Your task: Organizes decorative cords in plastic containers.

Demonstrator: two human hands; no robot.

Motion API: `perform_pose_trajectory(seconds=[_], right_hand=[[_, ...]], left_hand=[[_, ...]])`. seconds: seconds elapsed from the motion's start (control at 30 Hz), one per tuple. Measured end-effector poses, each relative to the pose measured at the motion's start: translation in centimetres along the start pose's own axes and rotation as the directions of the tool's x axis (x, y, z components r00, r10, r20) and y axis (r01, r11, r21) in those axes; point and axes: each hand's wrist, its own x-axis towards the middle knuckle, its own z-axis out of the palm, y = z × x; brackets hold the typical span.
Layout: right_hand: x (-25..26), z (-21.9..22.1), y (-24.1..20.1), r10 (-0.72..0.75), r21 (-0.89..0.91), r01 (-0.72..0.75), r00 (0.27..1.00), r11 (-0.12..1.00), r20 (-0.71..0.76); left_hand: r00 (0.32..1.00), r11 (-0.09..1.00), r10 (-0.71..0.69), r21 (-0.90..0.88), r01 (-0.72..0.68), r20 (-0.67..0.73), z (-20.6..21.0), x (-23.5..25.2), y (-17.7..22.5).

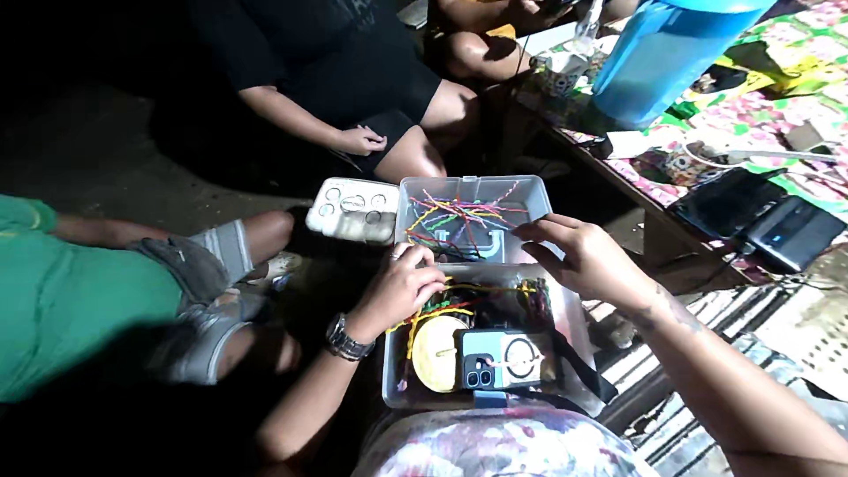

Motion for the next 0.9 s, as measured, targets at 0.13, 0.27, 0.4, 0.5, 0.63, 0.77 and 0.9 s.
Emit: perform_pose_trajectory(seconds=[0.13,0.27,0.4,0.5,0.63,0.77,0.9], right_hand=[[-0.4,0.9,0.3,0.004,0.008,-0.005,1.0,1.0,0.017],[-0.6,2.7,-1.2,-0.067,-0.101,0.081,0.988,0.992,0.136],[-1.3,5.2,-5.9,0.246,-0.387,-0.083,0.885,0.918,0.394],[-1.5,6.6,-7.4,0.438,-0.484,-0.228,0.813,0.845,0.383],[-2.0,5.9,-6.3,0.31,-0.347,-0.196,0.899,0.917,0.31],[-0.5,4.1,-5.8,0.128,-0.171,-0.076,0.941,0.982,0.314],[2.8,-0.1,-6.9,-0.076,-0.175,0.067,0.996,0.982,-0.044]], left_hand=[[1.0,0.993,0.004,0.116,-0.003,-0.003,-0.6,0.6,-0.1],[0.999,0.989,-0.047,0.141,0.049,-0.016,-0.9,1.0,0.3],[0.992,0.992,-0.123,0.023,0.123,-0.003,-0.6,1.0,0.7],[0.993,0.986,-0.114,-0.12,0.115,0.011,-0.2,0.9,1.3],[0.968,0.847,-0.112,-0.531,-0.026,-0.226,-3.9,4.1,1.2],[0.707,0.842,-0.117,-0.447,-0.302,-0.698,-14.4,10.1,4.3],[0.637,0.78,0.064,-0.359,-0.512,-0.768,-17.9,12.4,7.4]])
